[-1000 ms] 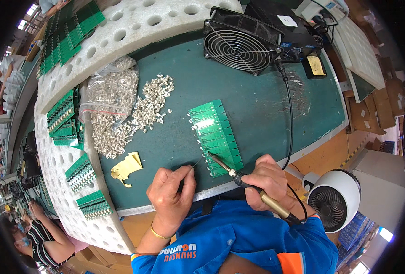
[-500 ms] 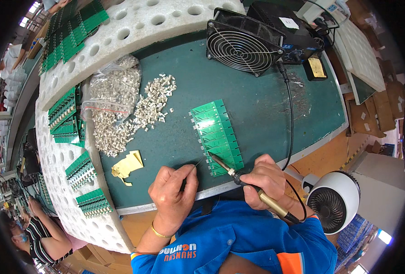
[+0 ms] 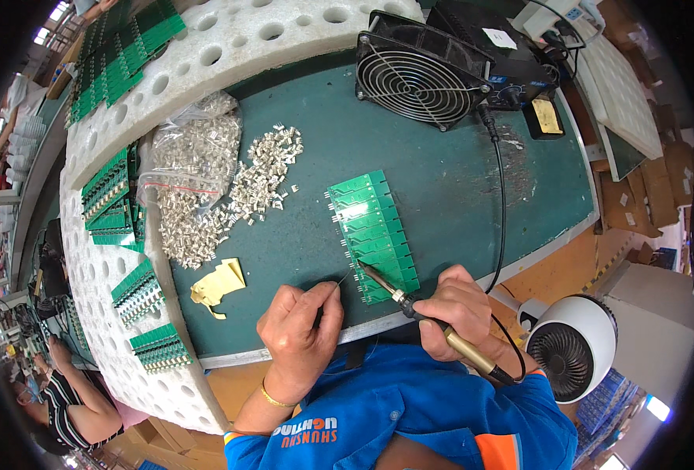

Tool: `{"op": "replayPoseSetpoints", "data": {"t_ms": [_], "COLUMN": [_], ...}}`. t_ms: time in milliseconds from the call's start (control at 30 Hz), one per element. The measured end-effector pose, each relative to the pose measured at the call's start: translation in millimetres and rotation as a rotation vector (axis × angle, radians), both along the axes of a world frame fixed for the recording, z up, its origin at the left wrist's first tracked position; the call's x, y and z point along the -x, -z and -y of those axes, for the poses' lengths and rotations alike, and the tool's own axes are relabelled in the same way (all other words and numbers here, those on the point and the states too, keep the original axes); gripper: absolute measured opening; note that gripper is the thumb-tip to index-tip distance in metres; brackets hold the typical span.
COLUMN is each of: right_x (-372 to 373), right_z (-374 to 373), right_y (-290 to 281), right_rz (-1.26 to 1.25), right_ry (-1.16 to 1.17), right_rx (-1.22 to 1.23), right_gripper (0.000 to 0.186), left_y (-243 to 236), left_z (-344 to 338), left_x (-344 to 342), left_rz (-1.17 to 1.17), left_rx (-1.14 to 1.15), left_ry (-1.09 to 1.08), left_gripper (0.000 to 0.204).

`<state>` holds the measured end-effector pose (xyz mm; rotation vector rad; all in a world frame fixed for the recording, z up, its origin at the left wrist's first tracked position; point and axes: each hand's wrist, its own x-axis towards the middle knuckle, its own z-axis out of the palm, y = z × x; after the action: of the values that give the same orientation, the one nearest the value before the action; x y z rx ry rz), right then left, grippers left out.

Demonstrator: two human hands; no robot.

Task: The person solders pins onto a circuit board using a soldering iron and solder wire, sets the soldering iron into a holder, and holds the circuit board with both hands.

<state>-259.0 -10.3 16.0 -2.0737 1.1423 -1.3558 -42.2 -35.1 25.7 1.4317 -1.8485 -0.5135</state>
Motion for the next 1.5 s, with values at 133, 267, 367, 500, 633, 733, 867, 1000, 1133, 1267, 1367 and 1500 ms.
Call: {"op": "replayPoseSetpoints", "data": {"t_ms": [133, 267, 367, 500, 633, 733, 867, 1000, 1133, 1267, 1367, 1500], "right_x": [-1, -1, 0, 0, -1, -1, 0, 0, 1, 1, 0, -1], "right_z": [0, 1, 0, -1, -1, -1, -2, -6, -9, -10, -11, -11], "right_y": [1, 0, -1, -2, -1, -1, -2, -2, -3, -4, -3, -3], "right_rz": [0.003, -0.005, -0.005, -0.016, -0.024, -0.022, -0.046, -0.056, -0.084, -0.098, -0.084, -0.078], "right_ry": [-0.001, -0.010, -0.008, -0.010, 0.017, 0.013, -0.007, -0.015, -0.028, -0.035, -0.023, -0.011], "right_rx": [0.006, 0.005, 0.002, -0.011, 0.014, 0.013, 0.018, 0.010, -0.015, -0.025, -0.014, 0.013], "right_gripper": [0.017, 0.018, 0.018, 0.018, 0.021, 0.022, 0.024, 0.025, 0.024, 0.025, 0.029, 0.029], "left_y": [0, 1, 1, 1, 2, 2, 2, 2, 2, 3, 2, 4], "left_z": [0, 1, 2, 0, 0, 0, -1, -2, -3, -3, -1, 1], "left_x": [0, 1, 3, 2, 3, 3, 3, 2, 2, 1, 3, 3], "left_rz": [0.004, -0.001, -0.002, 0.012, 0.010, 0.008, 0.006, 0.015, 0.000, 0.000, 0.003, 0.003], "left_rx": [-0.009, -0.012, 0.003, -0.004, -0.002, -0.003, -0.006, -0.013, -0.011, -0.016, -0.018, 0.016], "left_ry": [0.003, 0.004, 0.023, 0.021, 0.027, 0.025, 0.028, 0.030, 0.028, 0.032, 0.033, 0.047], "left_gripper": [0.016, 0.016, 0.016, 0.016, 0.016, 0.015, 0.015, 0.015, 0.016, 0.016, 0.016, 0.018]}}
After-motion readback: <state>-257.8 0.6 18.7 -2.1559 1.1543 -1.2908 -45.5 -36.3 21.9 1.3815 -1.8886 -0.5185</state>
